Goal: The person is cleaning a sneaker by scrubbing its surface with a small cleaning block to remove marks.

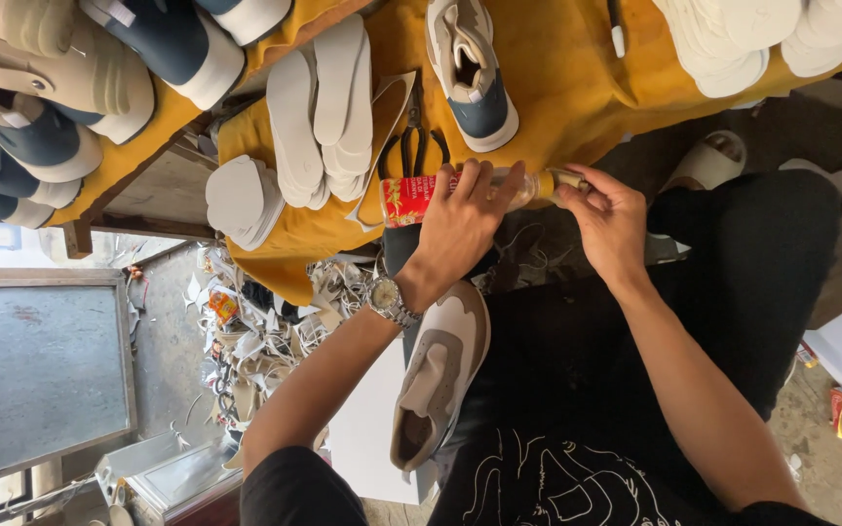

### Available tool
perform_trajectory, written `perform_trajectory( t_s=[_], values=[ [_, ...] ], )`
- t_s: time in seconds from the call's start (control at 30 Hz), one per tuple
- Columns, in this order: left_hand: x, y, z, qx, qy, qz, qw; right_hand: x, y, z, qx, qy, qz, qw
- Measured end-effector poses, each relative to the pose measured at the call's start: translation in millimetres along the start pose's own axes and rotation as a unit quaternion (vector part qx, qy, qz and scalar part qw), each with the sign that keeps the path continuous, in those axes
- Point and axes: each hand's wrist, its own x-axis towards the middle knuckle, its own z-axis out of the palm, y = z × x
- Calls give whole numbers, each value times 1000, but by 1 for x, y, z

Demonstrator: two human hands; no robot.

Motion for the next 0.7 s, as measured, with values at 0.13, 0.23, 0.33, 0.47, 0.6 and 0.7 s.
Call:
perform_trajectory(
  t_s=[0.13, 0.23, 0.33, 0.47, 0.6, 0.7],
  values=[
    [-4, -1, 3, 9, -16, 4, 1000, 2, 13, -4, -17, 7, -1, 1000],
    [-8, 3, 2, -3, -20, 0, 1000, 1, 4, 0, -18, 8, 2, 1000],
    [-11, 4, 6, -14, -17, -1, 1000, 1, -2, 3, -23, 2, 4, 1000],
    [-7, -4, 0, -3, -2, -17, 1000, -2, 10, 2, -22, -13, 8, 1000],
    [-13, 1, 2, -21, -7, -8, 1000, -4, 10, 2, -28, -7, 7, 1000],
    [-15, 5, 0, -18, -16, -2, 1000, -4, 5, 5, -33, -7, 0, 999]
  ],
)
